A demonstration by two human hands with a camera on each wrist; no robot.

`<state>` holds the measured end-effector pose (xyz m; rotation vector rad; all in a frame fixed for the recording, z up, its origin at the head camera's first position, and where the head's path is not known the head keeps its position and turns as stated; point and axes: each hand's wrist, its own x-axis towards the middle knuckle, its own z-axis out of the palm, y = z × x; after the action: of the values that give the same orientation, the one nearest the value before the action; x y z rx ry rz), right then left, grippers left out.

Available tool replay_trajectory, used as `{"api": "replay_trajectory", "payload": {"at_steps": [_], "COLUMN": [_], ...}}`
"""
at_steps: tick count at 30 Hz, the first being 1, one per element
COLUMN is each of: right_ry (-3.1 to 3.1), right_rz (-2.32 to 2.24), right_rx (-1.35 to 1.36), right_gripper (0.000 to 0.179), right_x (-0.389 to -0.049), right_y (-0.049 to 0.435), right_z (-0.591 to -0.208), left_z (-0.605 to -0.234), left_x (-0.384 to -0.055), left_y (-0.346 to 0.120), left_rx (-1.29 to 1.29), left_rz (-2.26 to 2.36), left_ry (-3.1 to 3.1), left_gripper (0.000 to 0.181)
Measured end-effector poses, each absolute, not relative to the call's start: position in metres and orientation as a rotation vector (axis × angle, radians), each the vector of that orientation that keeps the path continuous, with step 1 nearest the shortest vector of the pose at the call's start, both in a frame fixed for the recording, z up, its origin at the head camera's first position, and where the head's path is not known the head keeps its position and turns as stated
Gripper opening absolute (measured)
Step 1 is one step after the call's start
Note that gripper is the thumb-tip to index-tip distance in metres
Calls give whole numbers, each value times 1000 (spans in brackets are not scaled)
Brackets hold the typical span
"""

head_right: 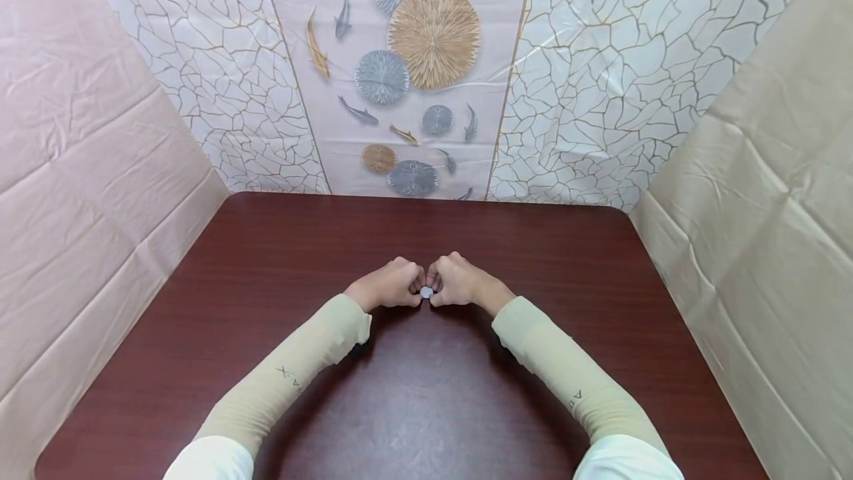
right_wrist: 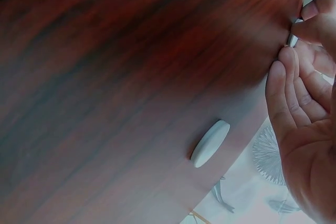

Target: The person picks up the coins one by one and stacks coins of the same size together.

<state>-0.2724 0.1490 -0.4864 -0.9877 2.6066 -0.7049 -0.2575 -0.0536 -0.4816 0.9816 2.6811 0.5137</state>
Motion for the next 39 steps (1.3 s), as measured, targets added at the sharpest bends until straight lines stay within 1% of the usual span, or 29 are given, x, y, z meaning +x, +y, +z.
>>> {"api": "replay_trajectory", "payload": {"at_steps": [13,19,39], "right_ry": [2603,2608,2599], "right_rz": [-715,-720,-761], "right_rx": [-975,-983,-1026], "right_gripper": [18,18,17], "right_x": [-272,-272,-272], "right_y": [150,149,151], "right_z": [-486,-486,-484], "left_z": [-482,-479,-482], "left_x": [-258,-258,-264], "left_y": [-54,-52,-53], "left_rx": [966,933,921], "left_rz": [504,490,555], "left_ry": [2684,2661,2627], "left_gripper": [13,11,14]}}
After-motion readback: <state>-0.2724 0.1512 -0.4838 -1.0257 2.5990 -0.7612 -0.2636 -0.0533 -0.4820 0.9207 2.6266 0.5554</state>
